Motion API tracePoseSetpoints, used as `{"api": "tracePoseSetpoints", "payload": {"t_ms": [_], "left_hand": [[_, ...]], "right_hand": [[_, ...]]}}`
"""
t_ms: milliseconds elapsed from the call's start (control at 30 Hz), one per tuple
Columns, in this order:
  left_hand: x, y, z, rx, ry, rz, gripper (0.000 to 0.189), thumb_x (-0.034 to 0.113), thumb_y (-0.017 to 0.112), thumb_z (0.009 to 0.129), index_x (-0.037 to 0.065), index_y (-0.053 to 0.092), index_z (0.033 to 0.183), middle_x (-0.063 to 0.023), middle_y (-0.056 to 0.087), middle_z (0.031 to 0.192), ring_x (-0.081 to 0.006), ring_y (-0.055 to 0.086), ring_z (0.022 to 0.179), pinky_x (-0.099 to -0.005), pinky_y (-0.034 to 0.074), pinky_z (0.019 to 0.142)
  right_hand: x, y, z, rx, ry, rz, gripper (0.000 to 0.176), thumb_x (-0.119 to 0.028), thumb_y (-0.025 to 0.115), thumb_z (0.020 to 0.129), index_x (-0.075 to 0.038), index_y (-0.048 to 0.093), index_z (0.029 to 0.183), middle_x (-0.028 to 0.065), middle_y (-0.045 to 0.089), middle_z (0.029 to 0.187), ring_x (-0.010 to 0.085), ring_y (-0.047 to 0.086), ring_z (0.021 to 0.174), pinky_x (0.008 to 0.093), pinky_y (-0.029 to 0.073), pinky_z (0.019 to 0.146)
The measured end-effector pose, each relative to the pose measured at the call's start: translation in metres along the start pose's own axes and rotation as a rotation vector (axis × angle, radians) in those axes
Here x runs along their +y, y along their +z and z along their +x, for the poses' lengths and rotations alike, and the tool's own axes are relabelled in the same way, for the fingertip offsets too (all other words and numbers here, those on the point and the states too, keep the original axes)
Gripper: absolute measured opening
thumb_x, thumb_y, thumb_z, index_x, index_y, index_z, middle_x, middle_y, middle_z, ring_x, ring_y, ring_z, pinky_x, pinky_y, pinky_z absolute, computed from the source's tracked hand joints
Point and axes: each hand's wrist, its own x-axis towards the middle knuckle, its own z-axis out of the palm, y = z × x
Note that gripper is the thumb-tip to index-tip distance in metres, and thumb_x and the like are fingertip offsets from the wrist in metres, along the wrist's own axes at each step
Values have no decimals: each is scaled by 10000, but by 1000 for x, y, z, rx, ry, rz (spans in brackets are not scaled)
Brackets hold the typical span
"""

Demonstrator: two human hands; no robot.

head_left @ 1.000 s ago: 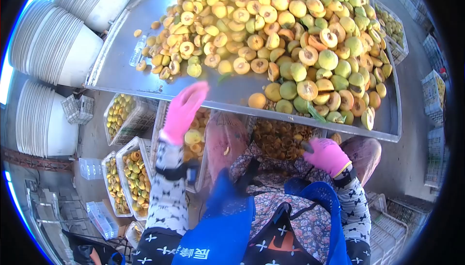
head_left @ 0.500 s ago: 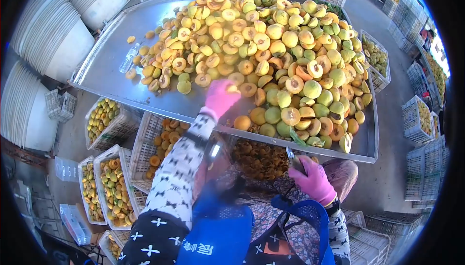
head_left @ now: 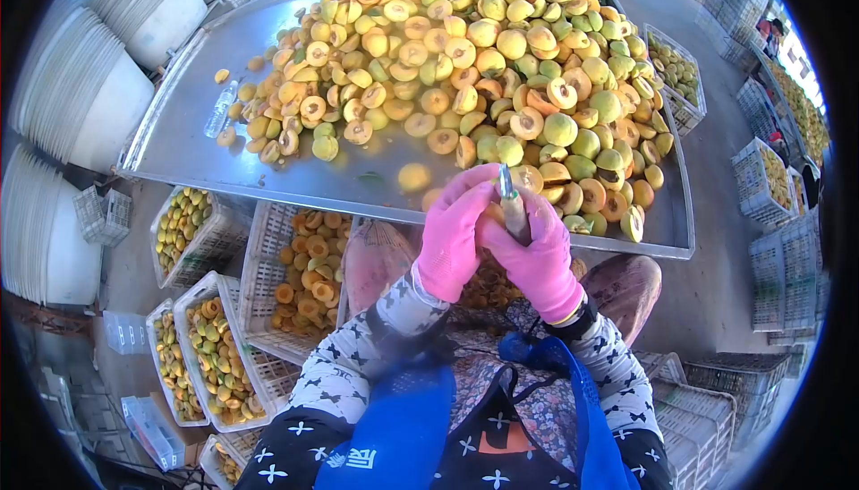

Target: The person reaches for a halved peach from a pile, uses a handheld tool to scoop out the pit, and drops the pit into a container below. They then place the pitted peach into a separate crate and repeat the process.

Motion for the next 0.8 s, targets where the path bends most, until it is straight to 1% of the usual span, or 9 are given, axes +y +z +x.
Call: {"api": "tracePoseSetpoints", "payload": {"t_ms": [133, 200, 333, 433, 500, 567, 600, 667, 800], "left_hand": [[-3, 3, -4, -117, -59, -200, 426, 103, 612, 899, -6, 545, 1306, -139, 592, 1267, -225, 604, 1101, -327, 488, 941], [-12, -1, -2, -229, -149, -536, 513, 116, 636, 880, -7, 498, 1359, -135, 587, 1276, -230, 605, 1083, -340, 490, 928], [2, 0, -5, -299, -137, -461, 652, 192, 648, 882, 2, 388, 1448, -144, 556, 1325, -224, 619, 990, -330, 498, 848], [16, -2, -10, -372, -113, -378, 686, 234, 634, 898, 7, 344, 1477, -141, 543, 1347, -223, 618, 954, -325, 495, 800], [21, 8, -9, -292, -103, -523, 703, 259, 617, 912, 4, 311, 1492, -136, 544, 1351, -224, 614, 945, -320, 492, 775], [0, 17, -8, -86, 142, -133, 578, 238, 570, 956, 4, 380, 1449, -115, 562, 1340, -233, 617, 999, -346, 502, 842], [-2, 18, -11, -39, 317, 268, 533, 223, 551, 972, 1, 402, 1432, -112, 571, 1329, -232, 617, 1012, -349, 502, 863], [-21, 14, -8, 11, 310, 170, 391, 144, 511, 1002, -17, 479, 1358, -107, 610, 1262, -203, 613, 1054, -329, 498, 923], [-20, 13, -2, 35, 276, 80, 494, 351, 425, 1045, -28, 456, 1362, -132, 634, 1114, -196, 624, 990, -313, 512, 875]], "right_hand": [[11, -4, -13, -7, 39, 70, 432, -139, 804, 765, -67, 631, 1154, 97, 664, 1020, 240, 657, 863, 354, 529, 749], [9, -6, -20, -46, 238, 334, 408, -138, 800, 786, -58, 630, 1148, 74, 661, 1030, 204, 656, 875, 337, 535, 753], [4, -12, -17, -152, 345, 509, 313, -146, 754, 856, -44, 630, 1125, 42, 667, 943, 131, 639, 791, 285, 528, 691], [-6, -26, -5, -94, 672, 973, 210, -140, 698, 902, -46, 632, 1078, 50, 663, 815, 107, 599, 647, 237, 479, 581], [-8, -20, -5, -91, 573, 870, 202, -178, 609, 965, -43, 583, 1113, 50, 632, 778, 129, 572, 591, 255, 467, 543], [-13, -14, -9, -60, 583, 940, 204, -176, 613, 965, -44, 583, 1117, 50, 637, 780, 129, 576, 593, 260, 471, 544], [-1, -11, -11, -107, 583, 924, 224, -183, 614, 971, -40, 584, 1141, 40, 631, 801, 106, 569, 615, 245, 471, 571], [11, -4, -14, -41, 474, 763, 233, -191, 663, 940, -32, 586, 1093, 39, 635, 829, 128, 605, 716, 273, 489, 639], [4, -17, -15, -106, 243, 119, 347, -243, 707, 904, -11, 572, 1124, 157, 644, 937, 272, 638, 808, 350, 512, 734]]}}
